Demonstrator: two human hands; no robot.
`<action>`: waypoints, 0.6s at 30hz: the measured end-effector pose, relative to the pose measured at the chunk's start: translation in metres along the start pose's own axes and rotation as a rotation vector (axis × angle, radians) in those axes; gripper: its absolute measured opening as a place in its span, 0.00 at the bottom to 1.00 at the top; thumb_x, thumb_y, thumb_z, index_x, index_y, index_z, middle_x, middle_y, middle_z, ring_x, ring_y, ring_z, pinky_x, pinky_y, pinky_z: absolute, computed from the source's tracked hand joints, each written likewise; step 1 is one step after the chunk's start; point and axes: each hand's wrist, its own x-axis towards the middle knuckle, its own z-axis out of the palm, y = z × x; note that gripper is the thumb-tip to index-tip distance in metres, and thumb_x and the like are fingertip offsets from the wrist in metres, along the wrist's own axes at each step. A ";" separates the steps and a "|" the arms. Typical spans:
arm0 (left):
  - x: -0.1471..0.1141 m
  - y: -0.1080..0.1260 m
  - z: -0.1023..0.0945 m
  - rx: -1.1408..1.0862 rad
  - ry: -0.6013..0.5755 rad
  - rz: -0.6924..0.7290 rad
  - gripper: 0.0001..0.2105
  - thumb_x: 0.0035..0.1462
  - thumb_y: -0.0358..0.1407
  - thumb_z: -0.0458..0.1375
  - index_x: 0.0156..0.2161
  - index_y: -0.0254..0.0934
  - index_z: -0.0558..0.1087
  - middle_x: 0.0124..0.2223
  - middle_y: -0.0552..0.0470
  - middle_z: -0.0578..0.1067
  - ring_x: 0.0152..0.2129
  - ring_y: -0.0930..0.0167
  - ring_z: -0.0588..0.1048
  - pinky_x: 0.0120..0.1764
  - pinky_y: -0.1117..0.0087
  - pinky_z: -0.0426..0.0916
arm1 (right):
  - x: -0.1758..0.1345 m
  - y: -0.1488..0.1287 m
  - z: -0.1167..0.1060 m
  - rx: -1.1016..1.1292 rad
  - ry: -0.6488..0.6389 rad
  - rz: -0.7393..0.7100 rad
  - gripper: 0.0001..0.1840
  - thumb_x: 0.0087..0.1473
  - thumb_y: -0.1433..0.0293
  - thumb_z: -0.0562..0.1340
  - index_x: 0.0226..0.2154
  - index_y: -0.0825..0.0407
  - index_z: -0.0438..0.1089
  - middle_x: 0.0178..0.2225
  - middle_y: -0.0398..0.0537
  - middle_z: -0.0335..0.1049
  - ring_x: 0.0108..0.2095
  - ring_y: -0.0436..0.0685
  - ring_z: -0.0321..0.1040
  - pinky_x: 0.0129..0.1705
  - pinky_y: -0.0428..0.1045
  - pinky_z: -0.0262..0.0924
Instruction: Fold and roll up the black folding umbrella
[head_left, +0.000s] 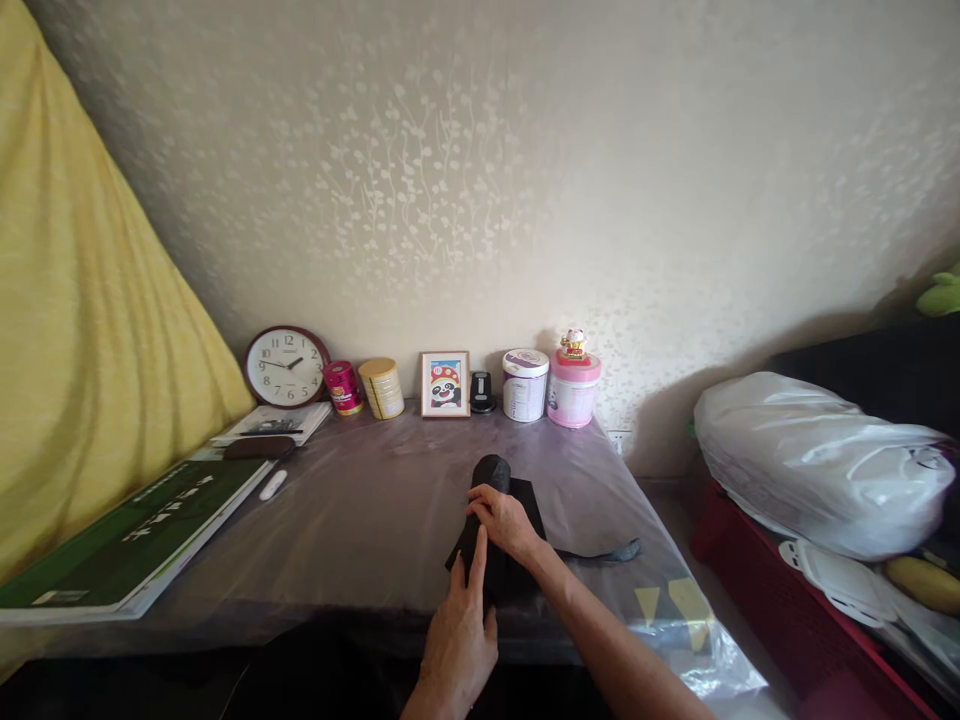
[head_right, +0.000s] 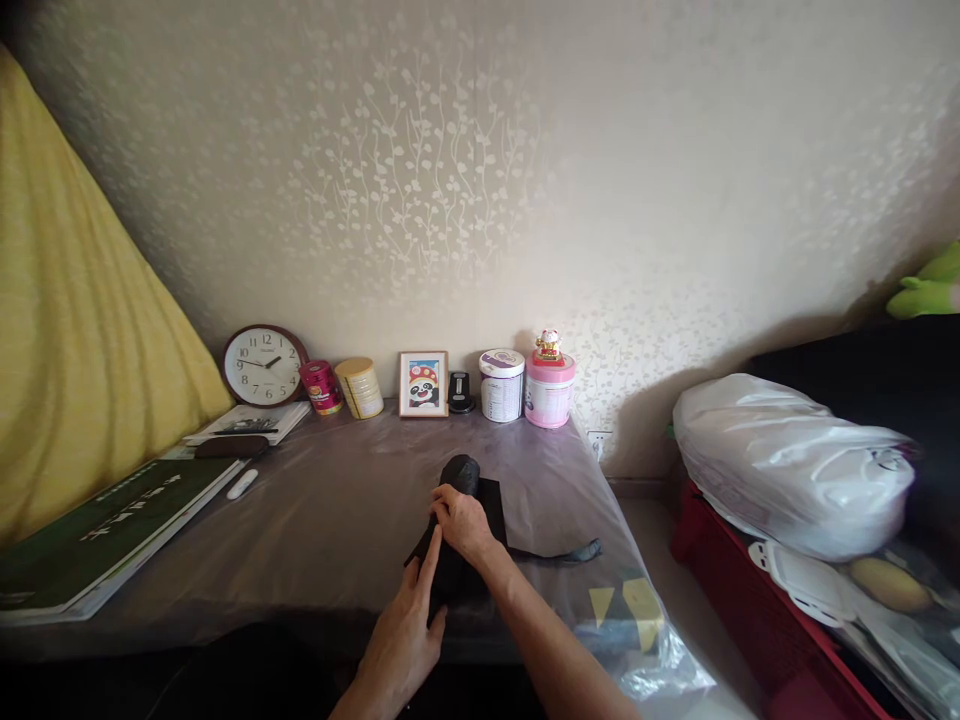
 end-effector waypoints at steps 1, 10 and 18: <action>0.000 0.000 0.000 0.037 -0.014 -0.017 0.35 0.53 0.26 0.47 0.63 0.41 0.36 0.62 0.38 0.53 0.48 0.61 0.69 0.45 0.65 0.66 | 0.000 0.001 0.000 0.008 -0.013 -0.010 0.15 0.51 0.76 0.52 0.39 0.47 0.68 0.32 0.40 0.76 0.36 0.52 0.72 0.38 0.45 0.60; 0.003 -0.004 0.003 -0.041 -0.006 -0.022 0.32 0.53 0.29 0.46 0.62 0.34 0.40 0.63 0.41 0.51 0.54 0.64 0.64 0.50 0.68 0.62 | -0.025 0.010 -0.009 0.009 0.101 -0.311 0.13 0.57 0.66 0.53 0.38 0.48 0.71 0.41 0.47 0.73 0.46 0.54 0.65 0.51 0.51 0.56; 0.005 -0.011 0.008 -0.076 -0.012 -0.038 0.31 0.53 0.30 0.45 0.62 0.30 0.41 0.64 0.43 0.49 0.58 0.66 0.56 0.55 0.68 0.56 | 0.002 0.029 0.000 -0.166 0.006 -0.358 0.16 0.60 0.69 0.49 0.43 0.47 0.70 0.47 0.46 0.70 0.57 0.54 0.54 0.60 0.59 0.36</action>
